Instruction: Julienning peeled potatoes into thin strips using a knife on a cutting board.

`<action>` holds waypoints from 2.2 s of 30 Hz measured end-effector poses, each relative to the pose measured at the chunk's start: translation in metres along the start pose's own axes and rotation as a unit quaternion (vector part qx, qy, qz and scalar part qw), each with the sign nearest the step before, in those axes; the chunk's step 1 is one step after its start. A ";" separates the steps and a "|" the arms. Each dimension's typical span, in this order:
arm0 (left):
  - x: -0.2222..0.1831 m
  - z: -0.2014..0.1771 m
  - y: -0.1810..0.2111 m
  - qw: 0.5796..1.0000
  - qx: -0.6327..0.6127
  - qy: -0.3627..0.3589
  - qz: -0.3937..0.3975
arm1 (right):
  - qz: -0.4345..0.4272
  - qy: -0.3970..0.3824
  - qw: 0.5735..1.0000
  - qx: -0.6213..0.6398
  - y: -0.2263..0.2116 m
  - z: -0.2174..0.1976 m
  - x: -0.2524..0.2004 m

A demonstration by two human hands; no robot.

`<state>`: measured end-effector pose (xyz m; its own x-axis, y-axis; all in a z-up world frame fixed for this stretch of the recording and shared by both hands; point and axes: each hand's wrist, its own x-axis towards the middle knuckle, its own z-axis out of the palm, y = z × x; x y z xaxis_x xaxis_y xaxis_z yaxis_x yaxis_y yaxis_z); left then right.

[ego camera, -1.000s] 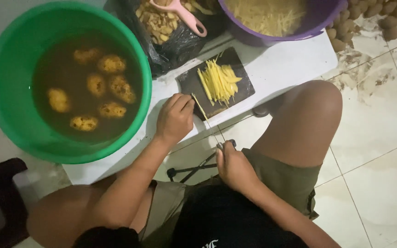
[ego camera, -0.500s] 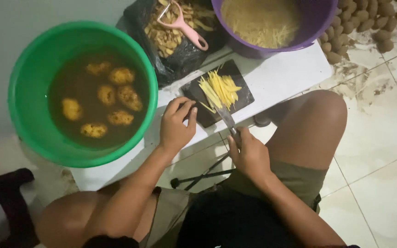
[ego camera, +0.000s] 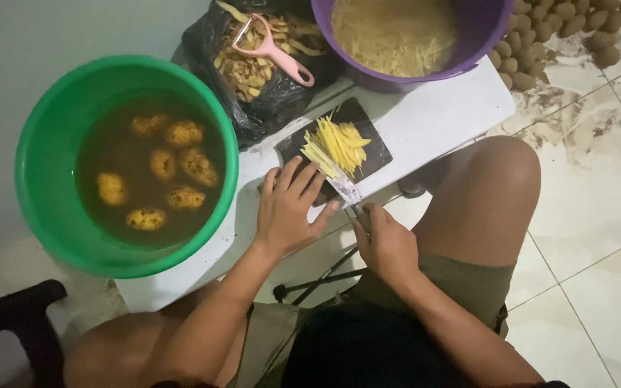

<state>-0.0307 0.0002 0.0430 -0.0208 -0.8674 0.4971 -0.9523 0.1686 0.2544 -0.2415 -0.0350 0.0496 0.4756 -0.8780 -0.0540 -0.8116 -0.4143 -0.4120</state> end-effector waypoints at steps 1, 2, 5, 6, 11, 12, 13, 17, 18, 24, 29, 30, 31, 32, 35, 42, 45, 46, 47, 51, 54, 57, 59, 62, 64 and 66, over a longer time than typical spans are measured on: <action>0.001 -0.002 0.002 1.000 -0.001 -0.002 0.000 | 0.002 -0.001 1.000 0.001 0.001 -0.001 0.000; 0.002 -0.004 0.005 0.999 0.000 -0.037 -0.016 | 0.005 -0.020 1.000 0.005 0.001 -0.001 0.001; 0.010 -0.013 0.010 0.995 -0.012 -0.090 -0.041 | 0.012 -0.052 0.998 0.020 0.000 -0.007 0.002; 0.014 -0.017 0.012 0.993 -0.023 -0.107 -0.049 | 0.012 -0.065 0.997 0.031 -0.002 -0.009 0.002; 0.013 -0.004 0.012 0.994 -0.015 -0.086 -0.058 | 0.009 -0.088 0.996 0.014 -0.003 -0.007 0.000; 0.014 -0.003 0.012 0.992 -0.020 -0.098 -0.071 | 0.012 -0.101 0.995 0.011 -0.004 -0.009 0.000; 0.017 -0.005 0.013 0.992 -0.020 -0.099 -0.071 | 0.013 -0.102 0.995 0.012 -0.004 -0.013 0.000; 0.030 -0.014 0.010 0.977 -0.057 -0.161 -0.125 | 0.006 -0.131 0.989 0.063 -0.006 -0.026 0.001; 0.033 -0.015 0.009 0.976 -0.068 -0.161 -0.132 | 0.011 -0.140 0.987 0.083 -0.006 -0.029 0.002; 0.036 -0.012 -0.007 0.990 -0.075 -0.033 -0.117 | 0.051 -0.124 0.969 0.209 0.007 -0.024 -0.002; 0.052 -0.022 -0.007 0.987 -0.089 0.079 -0.110 | 0.049 -0.052 0.929 0.364 0.027 -0.020 -0.002; 0.054 -0.020 -0.007 0.985 -0.073 0.106 -0.114 | 0.048 -0.028 0.913 0.405 0.034 -0.018 -0.001; 0.055 -0.007 -0.010 0.985 -0.075 0.109 -0.115 | 0.047 -0.027 0.914 0.401 0.030 -0.026 0.001; 0.054 0.005 -0.013 0.991 -0.047 0.089 -0.086 | 0.062 -0.028 0.890 0.450 0.025 -0.032 0.002; 0.075 0.012 0.002 0.999 0.011 0.010 -0.052 | 0.077 -0.033 0.856 0.509 0.018 -0.046 0.004; 0.128 0.033 0.034 0.959 0.083 -0.252 -0.103 | 0.085 -0.034 0.828 0.554 0.026 -0.047 0.001; 0.136 0.039 0.036 0.956 0.120 -0.249 -0.097 | 0.079 -0.037 0.831 0.550 0.027 -0.053 0.003; 0.139 0.041 0.037 0.956 0.120 -0.250 -0.098 | 0.080 -0.037 0.830 0.550 0.027 -0.053 0.002; 0.141 0.042 0.038 0.954 0.123 -0.254 -0.106 | 0.087 -0.040 0.826 0.555 0.027 -0.054 0.000; 0.145 0.039 0.039 0.954 0.077 -0.259 -0.130 | 0.088 -0.036 0.833 0.545 0.031 -0.048 0.000; 0.140 0.025 0.028 0.963 -0.018 -0.216 -0.159 | 0.086 -0.042 0.837 0.540 0.031 -0.050 0.000; 0.108 -0.002 0.015 0.975 -0.079 -0.074 -0.195 | 0.083 -0.063 0.857 0.505 0.030 -0.053 0.000; 0.084 -0.019 0.009 0.967 -0.101 -0.040 -0.230 | 0.080 -0.090 0.868 0.482 0.029 -0.048 -0.001; 0.052 -0.037 0.012 0.936 -0.141 -0.023 -0.322 | 0.061 -0.151 0.904 0.396 0.020 -0.042 0.000; 0.033 -0.040 0.012 0.911 -0.157 -0.042 -0.379 | 0.049 -0.186 0.924 0.331 0.011 -0.042 0.000; 0.017 -0.037 0.007 0.900 -0.163 -0.084 -0.396 | 0.029 -0.205 0.950 0.233 0.003 -0.045 0.002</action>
<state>-0.0262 0.0038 0.0843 0.5532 -0.8298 -0.0727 -0.5497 -0.4293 0.7166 -0.2583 -0.0487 0.0893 0.6044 -0.6890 -0.4000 -0.6479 -0.1330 -0.7500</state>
